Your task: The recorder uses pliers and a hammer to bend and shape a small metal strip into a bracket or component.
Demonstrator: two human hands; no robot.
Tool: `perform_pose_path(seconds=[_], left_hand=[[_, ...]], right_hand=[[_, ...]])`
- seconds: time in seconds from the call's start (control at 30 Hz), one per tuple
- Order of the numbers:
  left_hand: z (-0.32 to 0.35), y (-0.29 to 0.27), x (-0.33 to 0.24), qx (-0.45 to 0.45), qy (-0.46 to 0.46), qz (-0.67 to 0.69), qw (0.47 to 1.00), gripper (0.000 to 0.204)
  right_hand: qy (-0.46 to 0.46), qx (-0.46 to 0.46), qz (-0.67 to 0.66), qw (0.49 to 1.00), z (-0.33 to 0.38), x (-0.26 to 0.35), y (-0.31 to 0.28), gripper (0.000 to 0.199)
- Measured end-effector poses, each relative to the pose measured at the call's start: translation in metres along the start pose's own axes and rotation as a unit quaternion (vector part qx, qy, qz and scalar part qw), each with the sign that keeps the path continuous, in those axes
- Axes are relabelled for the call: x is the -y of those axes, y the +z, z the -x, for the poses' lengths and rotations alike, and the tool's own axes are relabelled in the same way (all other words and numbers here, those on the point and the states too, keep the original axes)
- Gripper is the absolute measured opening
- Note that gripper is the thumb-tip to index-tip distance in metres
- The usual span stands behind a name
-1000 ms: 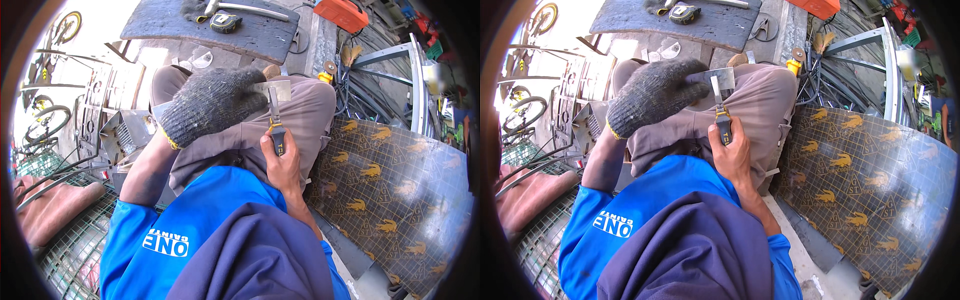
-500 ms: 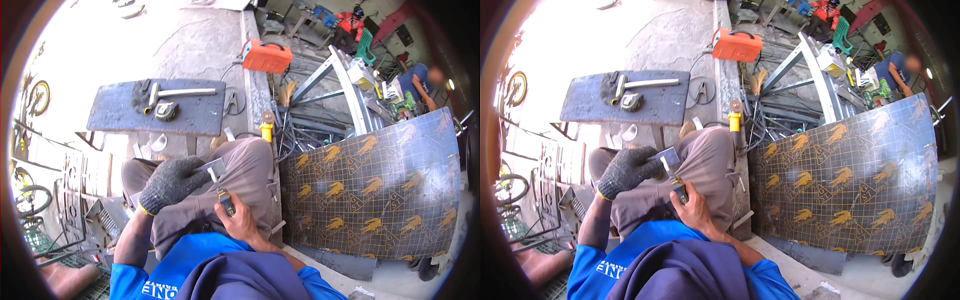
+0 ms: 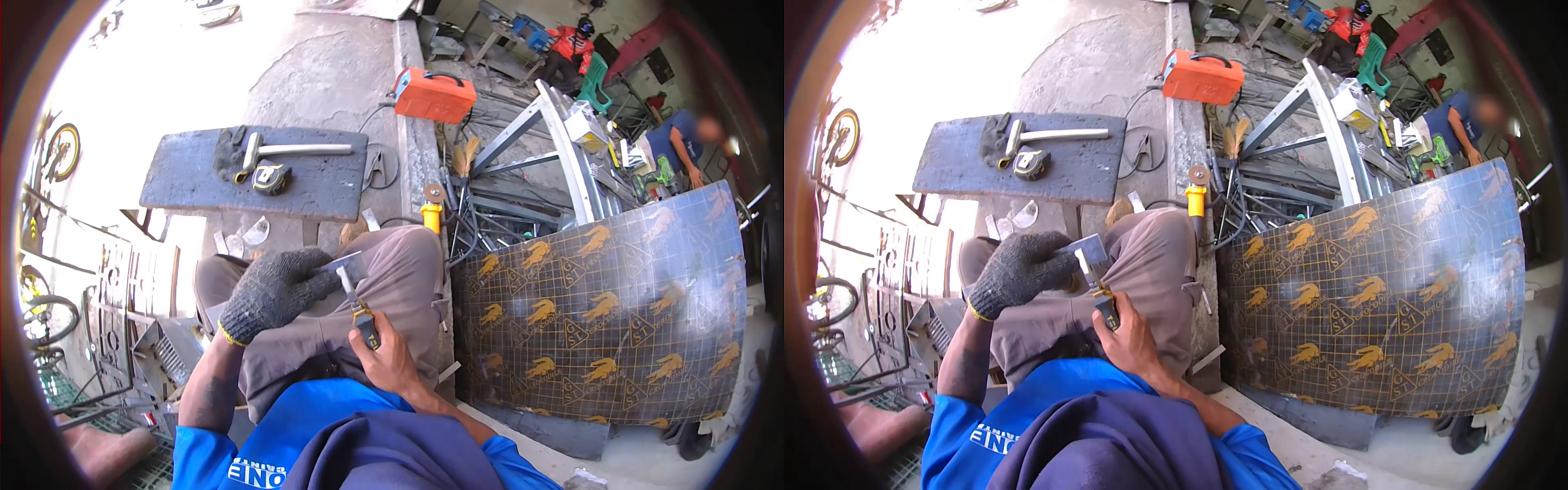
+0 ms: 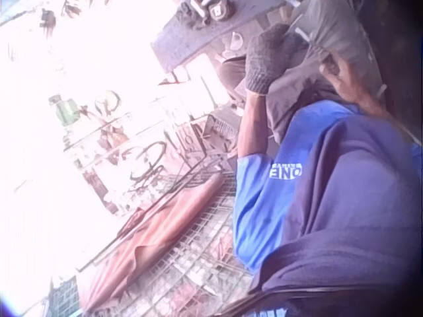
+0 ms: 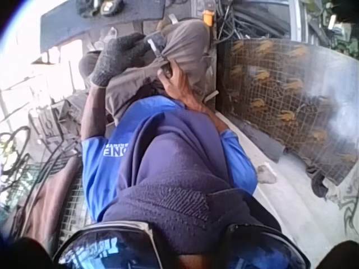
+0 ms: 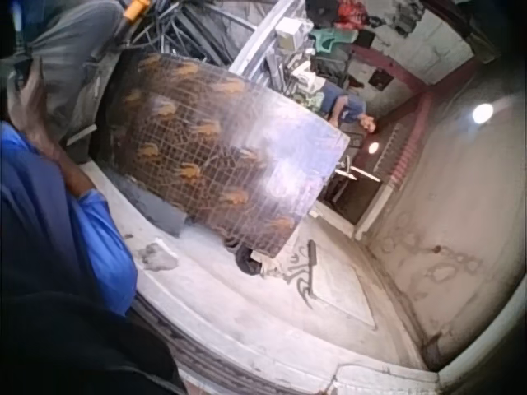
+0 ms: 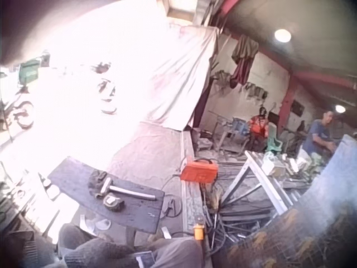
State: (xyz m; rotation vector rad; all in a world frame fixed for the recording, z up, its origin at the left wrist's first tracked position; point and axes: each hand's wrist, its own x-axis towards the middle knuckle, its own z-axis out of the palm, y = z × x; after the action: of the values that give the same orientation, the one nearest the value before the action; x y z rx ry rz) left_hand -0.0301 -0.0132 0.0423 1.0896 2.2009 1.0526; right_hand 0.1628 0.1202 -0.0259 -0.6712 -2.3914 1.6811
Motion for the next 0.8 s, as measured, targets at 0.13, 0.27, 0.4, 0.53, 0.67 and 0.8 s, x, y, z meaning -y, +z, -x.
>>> perform_pose_path(seconds=[0.13,0.27,0.4,0.53,0.67,0.8], left_hand=[[-0.001,0.001,0.001,-0.005,0.013,0.019,1.0,0.025],[0.003,-0.003,-0.001,-0.008,0.004,0.003,1.0,0.029],[0.001,-0.002,0.001,-0.006,-0.009,-0.005,1.0,0.039],[0.002,-0.001,0.003,-0.005,-0.018,0.013,1.0,0.039],[0.003,0.002,0.007,-0.01,0.007,-0.011,1.0,0.038],[0.004,0.002,0.007,-0.015,0.029,-0.019,0.999,0.032]], right_hand=[[-0.003,-0.003,0.011,1.0,0.001,0.005,-0.004,0.026],[0.004,0.021,0.028,0.999,0.001,0.009,-0.007,0.027],[0.062,0.044,0.005,0.997,0.002,0.01,-0.007,0.028],[0.056,0.047,-0.024,0.997,0.003,0.006,-0.005,0.027],[0.036,0.039,-0.025,0.998,0.004,0.005,-0.006,0.024],[0.028,0.049,-0.04,0.998,0.004,0.007,-0.008,0.02]])
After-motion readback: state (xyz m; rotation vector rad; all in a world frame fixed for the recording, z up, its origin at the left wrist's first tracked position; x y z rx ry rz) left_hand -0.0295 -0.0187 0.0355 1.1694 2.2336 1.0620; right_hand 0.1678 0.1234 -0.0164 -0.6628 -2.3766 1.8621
